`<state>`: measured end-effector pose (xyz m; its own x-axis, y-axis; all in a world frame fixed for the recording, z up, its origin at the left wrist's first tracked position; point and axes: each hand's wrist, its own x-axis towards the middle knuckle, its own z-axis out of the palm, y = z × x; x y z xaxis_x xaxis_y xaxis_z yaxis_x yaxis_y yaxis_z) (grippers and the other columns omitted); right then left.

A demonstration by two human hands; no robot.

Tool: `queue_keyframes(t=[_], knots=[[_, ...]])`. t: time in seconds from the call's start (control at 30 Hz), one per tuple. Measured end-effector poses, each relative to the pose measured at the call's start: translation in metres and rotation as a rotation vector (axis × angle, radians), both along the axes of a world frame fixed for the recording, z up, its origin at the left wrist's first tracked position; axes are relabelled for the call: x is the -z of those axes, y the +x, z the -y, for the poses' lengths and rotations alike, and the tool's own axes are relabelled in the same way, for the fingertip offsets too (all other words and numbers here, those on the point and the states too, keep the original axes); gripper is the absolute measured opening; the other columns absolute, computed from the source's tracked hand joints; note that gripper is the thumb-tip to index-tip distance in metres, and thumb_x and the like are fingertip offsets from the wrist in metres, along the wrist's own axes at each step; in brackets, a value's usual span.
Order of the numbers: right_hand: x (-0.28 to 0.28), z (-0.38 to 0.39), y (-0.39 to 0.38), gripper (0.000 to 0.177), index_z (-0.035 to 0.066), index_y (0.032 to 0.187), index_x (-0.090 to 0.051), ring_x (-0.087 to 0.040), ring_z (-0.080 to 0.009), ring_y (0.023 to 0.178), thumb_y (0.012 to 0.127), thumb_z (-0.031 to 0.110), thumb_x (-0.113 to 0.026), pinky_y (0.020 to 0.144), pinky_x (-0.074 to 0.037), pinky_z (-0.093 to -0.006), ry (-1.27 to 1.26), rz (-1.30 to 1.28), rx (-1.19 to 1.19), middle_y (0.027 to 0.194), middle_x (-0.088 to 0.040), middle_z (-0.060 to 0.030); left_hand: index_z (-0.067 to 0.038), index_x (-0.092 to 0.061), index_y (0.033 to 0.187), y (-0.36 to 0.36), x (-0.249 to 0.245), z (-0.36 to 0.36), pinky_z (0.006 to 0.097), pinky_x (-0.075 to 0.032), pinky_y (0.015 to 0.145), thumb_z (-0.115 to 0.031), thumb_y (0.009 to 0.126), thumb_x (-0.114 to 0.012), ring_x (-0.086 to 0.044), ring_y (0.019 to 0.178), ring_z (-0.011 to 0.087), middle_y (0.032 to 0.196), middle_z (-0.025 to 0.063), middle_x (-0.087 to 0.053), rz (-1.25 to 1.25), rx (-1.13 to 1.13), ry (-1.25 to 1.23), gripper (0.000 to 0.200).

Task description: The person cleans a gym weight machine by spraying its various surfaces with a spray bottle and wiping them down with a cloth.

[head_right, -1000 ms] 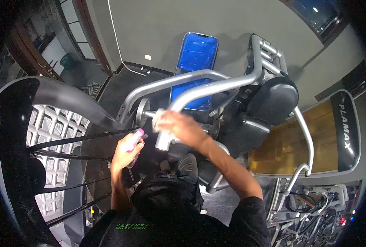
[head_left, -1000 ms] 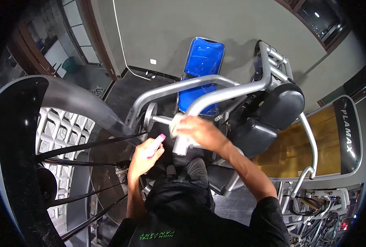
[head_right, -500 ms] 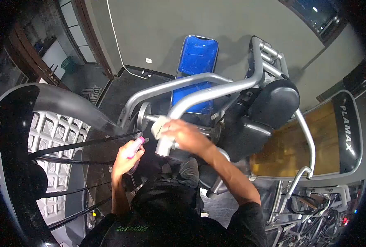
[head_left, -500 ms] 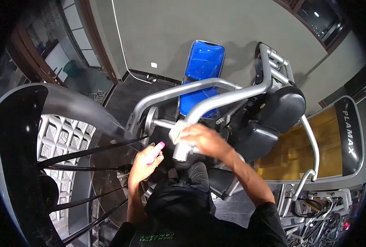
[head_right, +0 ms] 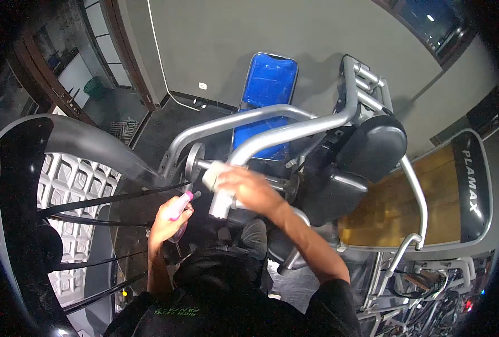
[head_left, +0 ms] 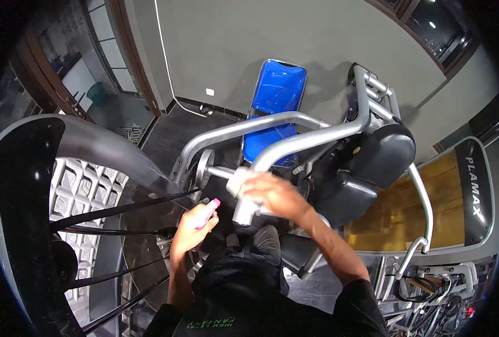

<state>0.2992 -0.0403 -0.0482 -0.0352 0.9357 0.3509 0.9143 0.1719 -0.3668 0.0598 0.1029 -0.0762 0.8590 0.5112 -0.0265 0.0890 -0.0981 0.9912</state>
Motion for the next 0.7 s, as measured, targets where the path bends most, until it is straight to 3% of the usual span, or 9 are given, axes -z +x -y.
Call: queue_keyframes(t=[0.1,0.13,0.27,0.33,0.4,0.47,0.53,0.6,0.7], knots=[[0.009,-0.012,0.045,0.035,0.011,0.102,-0.070,-0.060,-0.0275,0.110,0.074,-0.005,-0.057,0.094,-0.050,-0.0371,0.198,0.161,0.374,0.118,-0.063,-0.0096,-0.002,-0.061,0.093,-0.001,-0.002,-0.001,0.0234,-0.046,0.056,-0.008,0.088,-0.067,-0.057,0.059,0.0063,0.071,0.0006,-0.061,0.030,0.000,0.053,0.011],[-0.001,-0.016,0.045,0.038,0.010,0.104,-0.070,-0.060,-0.0292,0.108,0.073,-0.007,-0.055,0.091,-0.051,-0.0371,0.227,0.045,0.514,0.119,-0.063,-0.0118,-0.002,-0.061,0.093,-0.001,-0.002,-0.001,0.0232,-0.046,0.056,-0.008,0.087,-0.068,-0.057,0.059,0.0061,0.072,0.0004,-0.061,0.060,-0.007,0.095,0.011],[0.010,-0.010,0.003,0.048,0.012,0.107,-0.069,-0.059,-0.0284,0.112,0.068,-0.010,-0.052,0.099,-0.047,-0.0379,-0.011,-0.091,0.275,0.114,-0.065,-0.0101,-0.002,-0.061,0.094,-0.001,0.000,-0.002,0.0228,-0.046,0.055,-0.009,0.087,-0.068,-0.056,0.059,0.0060,0.072,0.0002,-0.061,0.039,-0.010,0.039,0.011],[0.009,-0.001,-0.025,0.049,0.012,0.106,-0.070,-0.055,-0.0260,0.120,0.067,-0.009,-0.049,0.106,-0.042,-0.0351,-0.109,-0.161,-0.051,0.118,-0.065,-0.0053,-0.002,-0.061,0.093,0.000,-0.001,-0.002,0.0251,-0.048,0.064,-0.005,0.086,-0.067,-0.059,0.069,0.0095,0.081,0.0033,-0.064,-0.005,-0.016,-0.002,0.010],[-0.004,0.006,-0.036,0.052,0.014,0.109,-0.070,-0.055,-0.0256,0.120,0.067,-0.008,-0.050,0.106,-0.042,-0.0353,-0.145,-0.117,-0.069,0.119,-0.064,-0.0041,-0.001,-0.061,0.093,0.002,-0.003,0.001,0.0261,-0.048,0.068,-0.004,0.085,-0.067,-0.060,0.073,0.0108,0.083,0.0040,-0.064,0.010,-0.023,0.032,0.010],[-0.008,0.007,-0.022,0.052,0.015,0.112,-0.069,-0.055,-0.0257,0.119,0.069,-0.008,-0.051,0.105,-0.043,-0.0351,-0.073,-0.161,0.014,0.120,-0.063,-0.0033,-0.001,-0.061,0.094,0.000,-0.003,0.005,0.0271,-0.049,0.071,-0.004,0.085,-0.067,-0.061,0.076,0.0121,0.084,0.0047,-0.064,0.019,-0.039,0.059,0.011],[-0.012,0.004,-0.012,0.047,0.015,0.114,-0.068,-0.054,-0.0265,0.120,0.072,-0.004,-0.057,0.101,-0.046,-0.0352,-0.052,-0.097,0.315,0.122,-0.062,-0.0074,-0.002,-0.061,0.096,0.001,-0.002,0.004,0.0229,-0.046,0.055,-0.007,0.087,-0.067,-0.057,0.061,0.0059,0.076,0.0012,-0.062,0.115,-0.049,0.073,0.012],[-0.004,0.001,0.013,0.047,0.014,0.114,-0.068,-0.054,-0.0275,0.120,0.072,-0.005,-0.058,0.101,-0.046,-0.0359,0.044,0.030,0.537,0.125,-0.060,-0.0091,-0.002,-0.061,0.097,0.001,-0.001,0.003,0.0229,-0.046,0.055,-0.006,0.086,-0.067,-0.057,0.062,0.0061,0.079,0.0017,-0.063,0.134,-0.073,0.131,0.013],[-0.004,0.014,0.003,0.048,0.014,0.114,-0.067,-0.055,-0.0281,0.119,0.072,-0.006,-0.057,0.101,-0.046,-0.0361,-0.008,-0.076,0.401,0.127,-0.059,-0.0071,-0.001,-0.061,0.099,0.005,-0.005,0.004,0.0226,-0.046,0.056,-0.004,0.086,-0.067,-0.058,0.063,0.0065,0.084,0.0025,-0.064,0.171,-0.115,0.145,0.014]])
